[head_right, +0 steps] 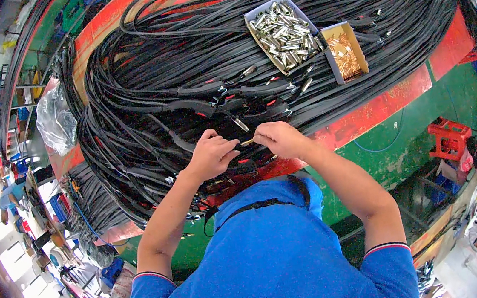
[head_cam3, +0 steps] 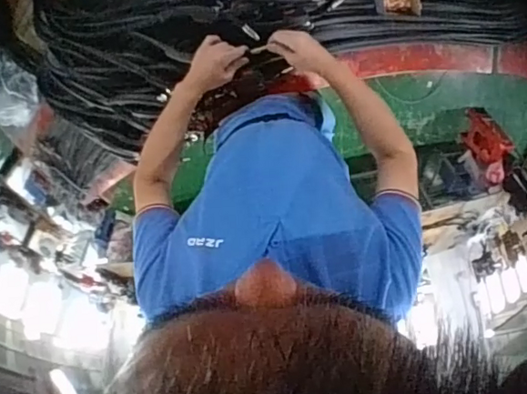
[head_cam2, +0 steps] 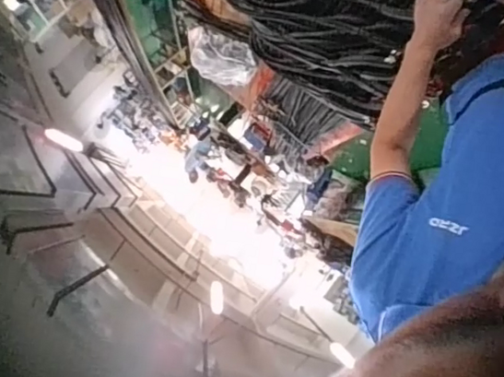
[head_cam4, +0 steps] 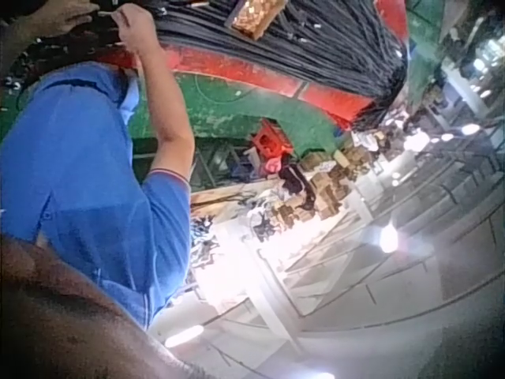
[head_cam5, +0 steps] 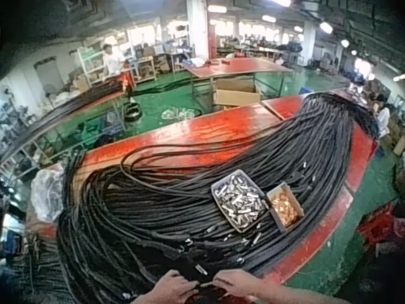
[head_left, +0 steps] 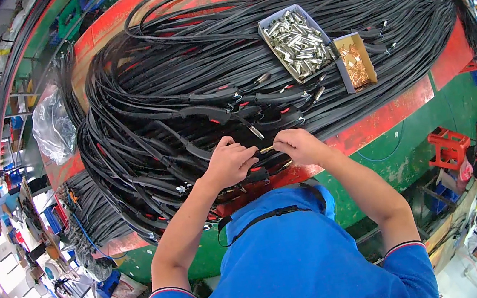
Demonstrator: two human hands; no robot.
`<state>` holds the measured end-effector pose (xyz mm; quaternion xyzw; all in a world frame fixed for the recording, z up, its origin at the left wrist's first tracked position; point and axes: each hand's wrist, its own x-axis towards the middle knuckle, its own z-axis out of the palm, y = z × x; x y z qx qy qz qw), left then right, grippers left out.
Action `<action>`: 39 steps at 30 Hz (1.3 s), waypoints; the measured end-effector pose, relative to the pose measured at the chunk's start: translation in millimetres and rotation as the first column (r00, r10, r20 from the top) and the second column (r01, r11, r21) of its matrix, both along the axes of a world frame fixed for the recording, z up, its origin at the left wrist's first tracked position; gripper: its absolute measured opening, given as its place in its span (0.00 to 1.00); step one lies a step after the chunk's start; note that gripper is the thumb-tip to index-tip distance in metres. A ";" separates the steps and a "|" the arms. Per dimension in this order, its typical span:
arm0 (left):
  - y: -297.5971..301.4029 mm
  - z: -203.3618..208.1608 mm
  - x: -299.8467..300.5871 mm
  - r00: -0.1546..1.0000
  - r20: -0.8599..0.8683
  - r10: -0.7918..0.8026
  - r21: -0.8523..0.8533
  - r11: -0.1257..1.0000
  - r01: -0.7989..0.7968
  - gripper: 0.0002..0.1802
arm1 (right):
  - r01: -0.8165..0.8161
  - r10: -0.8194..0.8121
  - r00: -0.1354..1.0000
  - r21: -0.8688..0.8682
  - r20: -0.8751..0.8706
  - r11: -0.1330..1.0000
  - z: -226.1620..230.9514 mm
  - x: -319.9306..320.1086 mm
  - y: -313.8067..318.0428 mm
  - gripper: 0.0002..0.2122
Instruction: The person assembles wire harnesses by hand, attaching metal connectors to the ends of black cables.
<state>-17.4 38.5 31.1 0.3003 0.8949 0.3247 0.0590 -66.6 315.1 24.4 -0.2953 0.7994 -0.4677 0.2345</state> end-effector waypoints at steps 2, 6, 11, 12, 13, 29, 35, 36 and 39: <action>1.0 -0.5 0.7 1.000 -0.006 -0.001 0.004 1.000 0.001 0.11 | 0.016 -0.017 0.996 0.007 0.088 1.000 -2.0 2.0 0.1 0.09; 3.1 -3.7 3.2 1.000 -0.009 0.017 0.002 1.000 -0.017 0.11 | 0.108 -0.138 0.852 0.088 0.504 0.990 -6.0 3.3 -7.6 0.15; 2.0 -6.8 8.8 1.000 -0.019 0.010 -0.074 0.997 -0.011 0.12 | 0.135 -0.240 0.382 0.203 0.892 0.970 4.4 -8.2 -9.7 0.17; 1.6 -6.9 9.0 1.000 -0.021 0.010 -0.073 0.997 -0.012 0.12 | 0.104 -0.237 0.353 0.214 0.905 0.971 4.5 -9.9 -9.4 0.17; 1.0 -7.0 9.2 1.000 -0.014 0.004 -0.086 0.996 -0.005 0.11 | 0.072 -0.234 0.324 0.223 0.917 0.972 4.4 -11.0 -9.2 0.17; 0.7 2.0 0.9 1.000 -0.007 0.016 -0.024 1.000 -0.017 0.11 | 0.010 -0.002 0.969 0.028 -0.247 1.000 8.6 1.0 -2.2 0.05; 1.8 -2.0 3.6 0.999 -0.026 0.023 -0.022 0.999 -0.024 0.12 | 0.002 0.001 0.996 0.036 -0.091 0.999 6.8 0.0 -2.0 0.05; 2.7 -1.7 3.1 0.999 -0.029 0.020 -0.020 1.000 -0.020 0.12 | 0.014 -0.012 0.999 0.044 -0.035 0.999 6.8 -0.8 -1.6 0.06; 5.1 0.4 1.8 0.999 -0.033 0.010 -0.061 0.998 -0.012 0.12 | 0.023 -0.031 0.995 0.086 0.094 0.996 8.3 -2.4 -2.9 0.08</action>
